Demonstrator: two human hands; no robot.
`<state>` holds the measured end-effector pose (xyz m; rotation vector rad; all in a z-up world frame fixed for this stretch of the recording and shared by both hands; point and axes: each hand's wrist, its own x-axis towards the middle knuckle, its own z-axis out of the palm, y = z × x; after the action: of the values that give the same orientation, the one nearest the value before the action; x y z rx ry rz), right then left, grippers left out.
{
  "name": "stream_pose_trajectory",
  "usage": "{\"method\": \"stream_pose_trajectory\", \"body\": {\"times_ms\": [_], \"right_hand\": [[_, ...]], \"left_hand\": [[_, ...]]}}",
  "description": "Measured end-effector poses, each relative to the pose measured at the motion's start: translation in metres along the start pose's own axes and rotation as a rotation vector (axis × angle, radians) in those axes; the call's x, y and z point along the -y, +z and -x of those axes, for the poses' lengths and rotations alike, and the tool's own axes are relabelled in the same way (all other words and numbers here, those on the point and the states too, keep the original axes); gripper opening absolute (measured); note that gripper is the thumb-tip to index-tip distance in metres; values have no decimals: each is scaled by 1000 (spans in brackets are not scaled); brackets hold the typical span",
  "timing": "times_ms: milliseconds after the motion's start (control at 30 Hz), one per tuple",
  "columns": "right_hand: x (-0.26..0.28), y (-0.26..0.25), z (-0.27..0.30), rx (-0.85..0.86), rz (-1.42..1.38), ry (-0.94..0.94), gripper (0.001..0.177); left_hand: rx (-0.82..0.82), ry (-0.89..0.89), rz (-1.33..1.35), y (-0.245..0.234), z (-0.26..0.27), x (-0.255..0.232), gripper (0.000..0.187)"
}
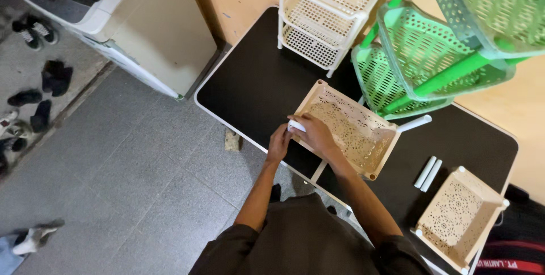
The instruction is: The person assembles a three-tier corner shelf by inserting white plastic poles into beige perforated trays and stacking them on a black table. The person handles trays and poles one at a time, aligning and securing each tier before placing the completed unit on the table.
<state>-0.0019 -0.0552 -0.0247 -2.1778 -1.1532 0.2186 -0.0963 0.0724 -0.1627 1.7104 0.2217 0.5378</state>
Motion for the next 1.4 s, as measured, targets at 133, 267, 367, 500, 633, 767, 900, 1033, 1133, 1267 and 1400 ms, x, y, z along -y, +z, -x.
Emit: {"method": "stream_pose_trajectory", "body": {"times_ms": [133,267,367,500,633,767,900,1033,1133,1267,1400], "right_hand": [[8,-16,13,-29,-46,10,39],[10,-42,33,-47,2,94,39],[10,-56,57,-109,-5,46,37],[7,-65,95,-167,71,132,46],[-2,-66,126,-146,110,270,46],[-10,-79,155,-367,192,155,29],[-7,-109,181,-308,183,206,26],[12,-142,199,-286,181,351,40],[23,-167,209,-349,143,322,39],[35,-199,225,-422,195,315,41],[47,-217,232,-517,83,429,47]], "left_hand": [[75,63,-89,-5,-4,-24,23],[279,-105,-16,1,1,-59,24],[356,-22,14,13,7,-73,24],[489,11,62,37,14,-65,22],[561,-9,308,77,28,-46,21],[591,-163,478,111,40,-48,21],[695,-138,379,137,43,-65,20],[713,-35,327,163,39,-96,21],[690,94,299,173,36,-125,22],[556,463,203,182,33,-168,21],[499,406,243,192,36,-201,31]]}}
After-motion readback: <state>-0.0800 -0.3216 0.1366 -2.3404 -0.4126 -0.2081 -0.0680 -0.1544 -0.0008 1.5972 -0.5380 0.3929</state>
